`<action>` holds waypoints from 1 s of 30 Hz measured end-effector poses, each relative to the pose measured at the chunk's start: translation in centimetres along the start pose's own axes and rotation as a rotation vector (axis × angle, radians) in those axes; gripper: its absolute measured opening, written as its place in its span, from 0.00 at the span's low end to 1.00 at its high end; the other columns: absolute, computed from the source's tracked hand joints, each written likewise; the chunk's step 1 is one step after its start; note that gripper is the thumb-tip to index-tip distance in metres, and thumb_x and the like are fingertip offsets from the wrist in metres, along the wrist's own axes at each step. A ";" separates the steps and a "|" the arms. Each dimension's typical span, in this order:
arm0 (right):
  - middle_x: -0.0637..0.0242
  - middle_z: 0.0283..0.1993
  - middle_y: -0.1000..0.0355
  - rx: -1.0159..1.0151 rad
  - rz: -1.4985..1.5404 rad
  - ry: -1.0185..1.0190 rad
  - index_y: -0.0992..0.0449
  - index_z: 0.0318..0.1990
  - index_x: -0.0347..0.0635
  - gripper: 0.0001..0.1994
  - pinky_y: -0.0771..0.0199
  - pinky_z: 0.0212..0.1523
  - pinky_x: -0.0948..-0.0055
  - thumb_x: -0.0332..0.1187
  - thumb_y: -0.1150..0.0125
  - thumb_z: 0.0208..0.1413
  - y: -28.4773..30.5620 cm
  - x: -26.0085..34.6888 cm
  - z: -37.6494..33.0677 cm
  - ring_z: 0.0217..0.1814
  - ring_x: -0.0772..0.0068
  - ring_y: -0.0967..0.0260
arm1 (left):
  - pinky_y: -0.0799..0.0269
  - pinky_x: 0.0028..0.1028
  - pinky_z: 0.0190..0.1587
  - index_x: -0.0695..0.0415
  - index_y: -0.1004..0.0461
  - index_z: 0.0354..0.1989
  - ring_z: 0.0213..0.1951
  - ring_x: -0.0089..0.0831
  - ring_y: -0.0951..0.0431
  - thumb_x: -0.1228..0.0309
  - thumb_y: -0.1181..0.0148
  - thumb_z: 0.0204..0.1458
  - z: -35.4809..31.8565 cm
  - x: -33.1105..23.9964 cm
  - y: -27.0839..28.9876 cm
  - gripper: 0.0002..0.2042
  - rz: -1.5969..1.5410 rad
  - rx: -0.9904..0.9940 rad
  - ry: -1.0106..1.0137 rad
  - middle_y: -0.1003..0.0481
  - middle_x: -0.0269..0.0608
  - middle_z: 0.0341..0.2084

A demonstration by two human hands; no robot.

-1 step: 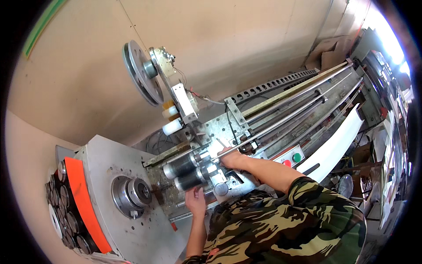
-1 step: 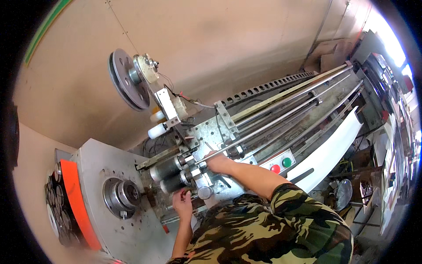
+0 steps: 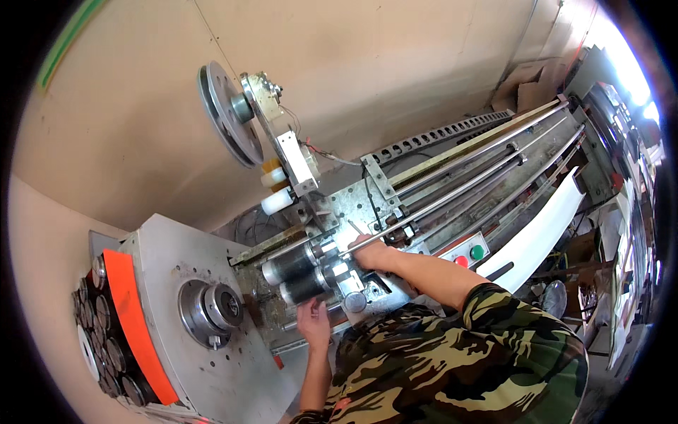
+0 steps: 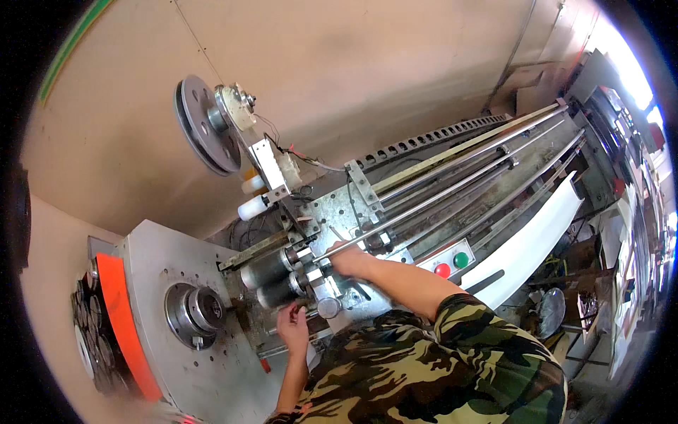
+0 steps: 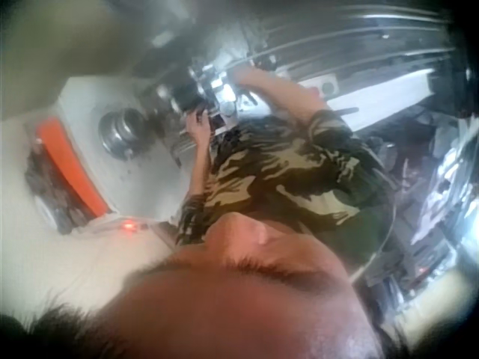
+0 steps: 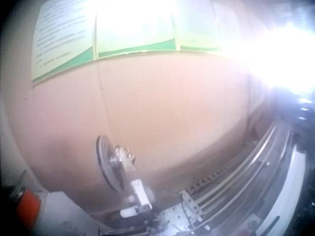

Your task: The person operates a metalworking machine, inserting cylindrical metal parts into a fixture and securing them with a tool. They then place white cylindrical rollers onto the machine's shafts and adjust the assembly using a wrench. The person works in a workshop environment, handling various metal components and tools to configure the equipment.

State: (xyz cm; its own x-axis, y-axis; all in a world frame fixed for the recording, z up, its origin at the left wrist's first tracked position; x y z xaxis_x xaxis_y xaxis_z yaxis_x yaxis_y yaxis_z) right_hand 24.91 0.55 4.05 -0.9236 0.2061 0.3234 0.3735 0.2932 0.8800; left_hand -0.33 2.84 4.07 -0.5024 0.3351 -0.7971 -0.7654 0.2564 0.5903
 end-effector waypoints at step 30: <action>0.55 0.36 0.22 0.126 0.338 0.039 0.19 0.33 0.42 0.10 0.26 0.43 0.62 0.24 0.43 0.40 -0.9 -1.0 1.4 0.43 0.55 0.25 | 0.29 0.24 0.31 0.63 0.23 0.38 0.26 0.25 0.25 0.79 0.34 0.45 -1.7 2.1 2.4 0.11 -0.098 0.018 0.108 0.25 0.41 0.30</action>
State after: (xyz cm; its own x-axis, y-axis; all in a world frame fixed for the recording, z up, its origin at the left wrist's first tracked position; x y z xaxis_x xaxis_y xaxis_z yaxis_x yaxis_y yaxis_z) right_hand 25.63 1.38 2.49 -0.7479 0.2758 0.6037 0.6636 0.3275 0.6725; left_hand -3.90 2.63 3.54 -0.4667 0.2082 -0.8596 -0.8060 0.3001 0.5102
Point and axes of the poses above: each hand's wrist, its own z-axis towards the middle knuckle, its own y-axis out of the back of the hand, x = y × z, the point moved 7 cm from there along z, towards the middle knuckle
